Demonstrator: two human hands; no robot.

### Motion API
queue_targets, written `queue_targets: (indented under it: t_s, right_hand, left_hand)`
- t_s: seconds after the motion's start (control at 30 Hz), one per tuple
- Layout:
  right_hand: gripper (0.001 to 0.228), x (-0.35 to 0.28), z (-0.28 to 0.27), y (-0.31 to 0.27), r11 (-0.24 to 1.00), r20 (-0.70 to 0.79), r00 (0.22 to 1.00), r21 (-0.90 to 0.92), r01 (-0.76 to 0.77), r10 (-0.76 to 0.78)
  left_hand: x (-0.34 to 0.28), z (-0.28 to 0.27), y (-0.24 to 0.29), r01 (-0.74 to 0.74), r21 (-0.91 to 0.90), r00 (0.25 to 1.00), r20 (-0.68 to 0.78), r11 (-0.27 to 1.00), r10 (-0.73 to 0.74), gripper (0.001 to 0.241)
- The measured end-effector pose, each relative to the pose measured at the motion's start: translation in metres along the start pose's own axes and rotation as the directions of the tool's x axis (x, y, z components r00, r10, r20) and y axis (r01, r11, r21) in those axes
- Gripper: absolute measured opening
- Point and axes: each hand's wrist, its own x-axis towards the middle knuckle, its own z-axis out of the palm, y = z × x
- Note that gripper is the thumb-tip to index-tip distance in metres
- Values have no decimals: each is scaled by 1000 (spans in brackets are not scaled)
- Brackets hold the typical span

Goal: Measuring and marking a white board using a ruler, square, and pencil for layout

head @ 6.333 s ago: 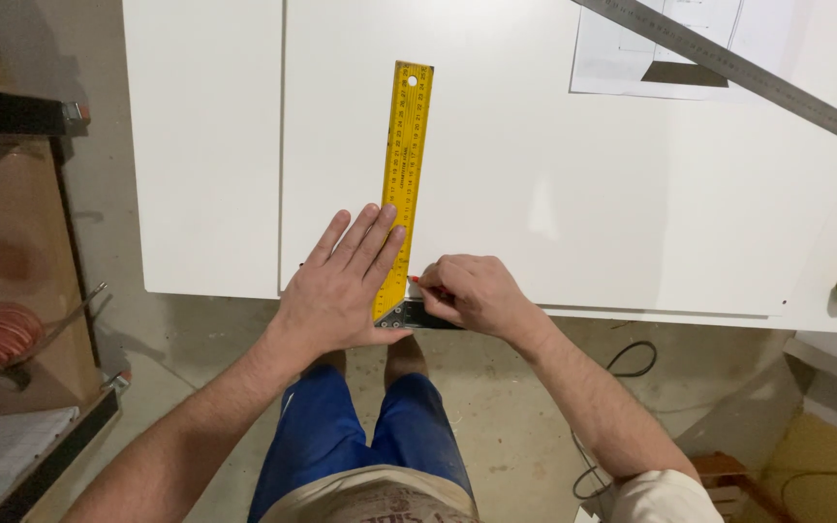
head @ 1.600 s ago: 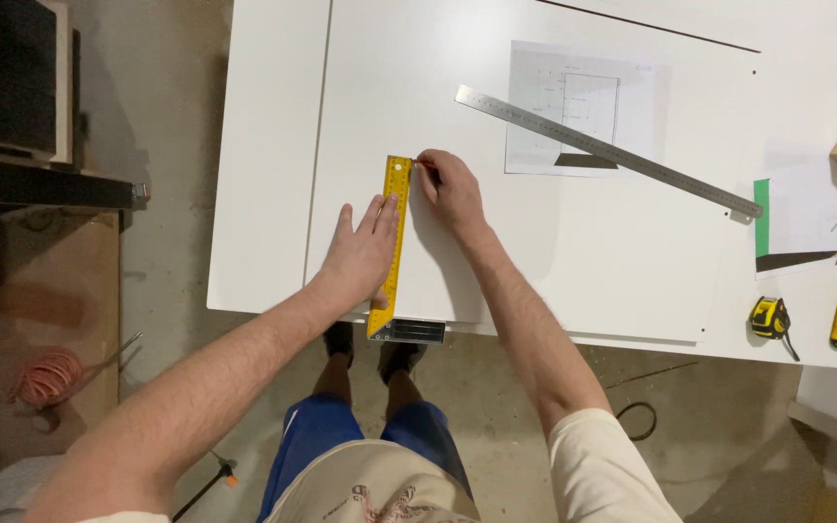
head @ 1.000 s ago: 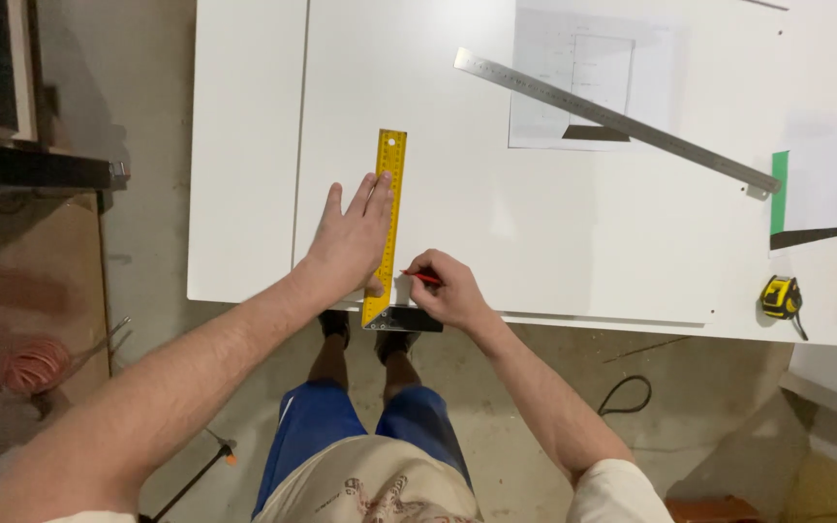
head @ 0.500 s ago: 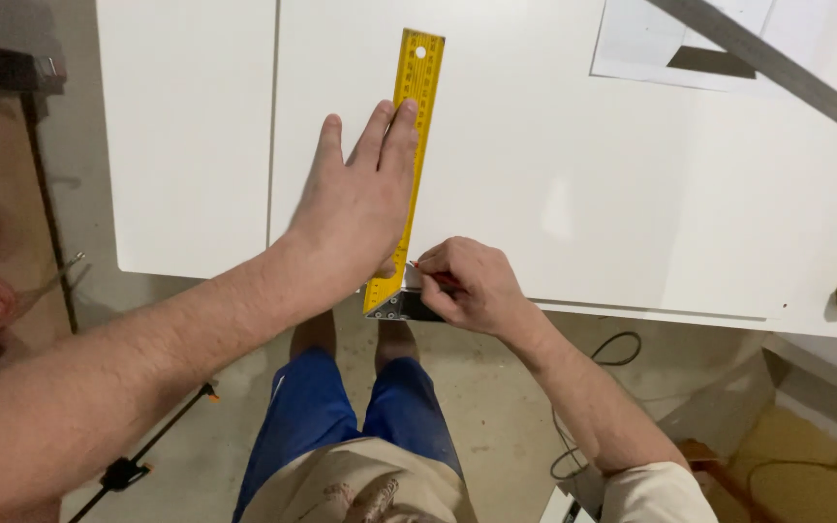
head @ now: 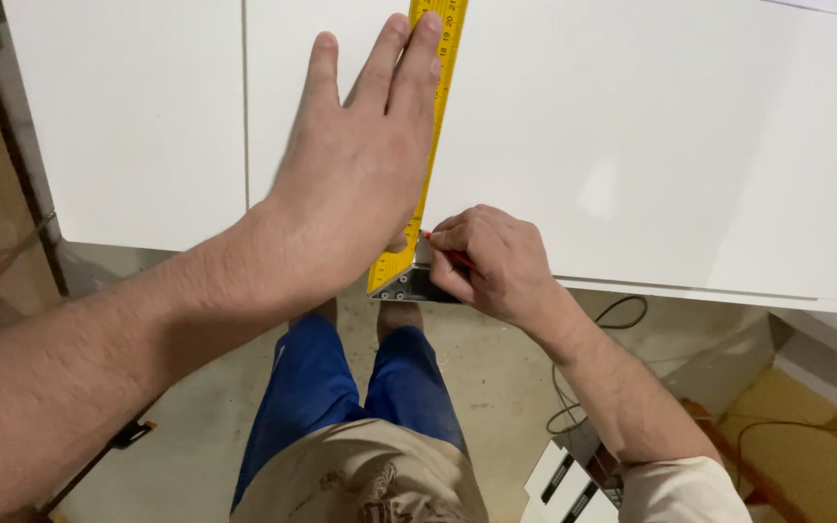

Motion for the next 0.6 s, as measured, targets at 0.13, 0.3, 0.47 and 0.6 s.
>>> queue_targets:
  t_s: [0.13,0.3,0.47,0.6]
  right_hand:
    - [14,-1,0,1,1000,-3,1000,-16,1,-1]
    - [12,2,-3,-1,1000,-6,1000,10,10,-10]
    - [11,2,-1,-2,1000,-7,1000,1,18,-18]
    - [12,1,0,-2,999,2,1000,-33,2,-2]
  left_hand:
    - [1,2,2,7,-15,1000,0,1000,-7,80]
    - [2,1,2,12,-28,1000,-5,1000,-12,96]
    - [2,1,1,16,-43,1000,7,999,-16,109]
    - [1,-1,0,11,-16,1000,1,1000,-11,86]
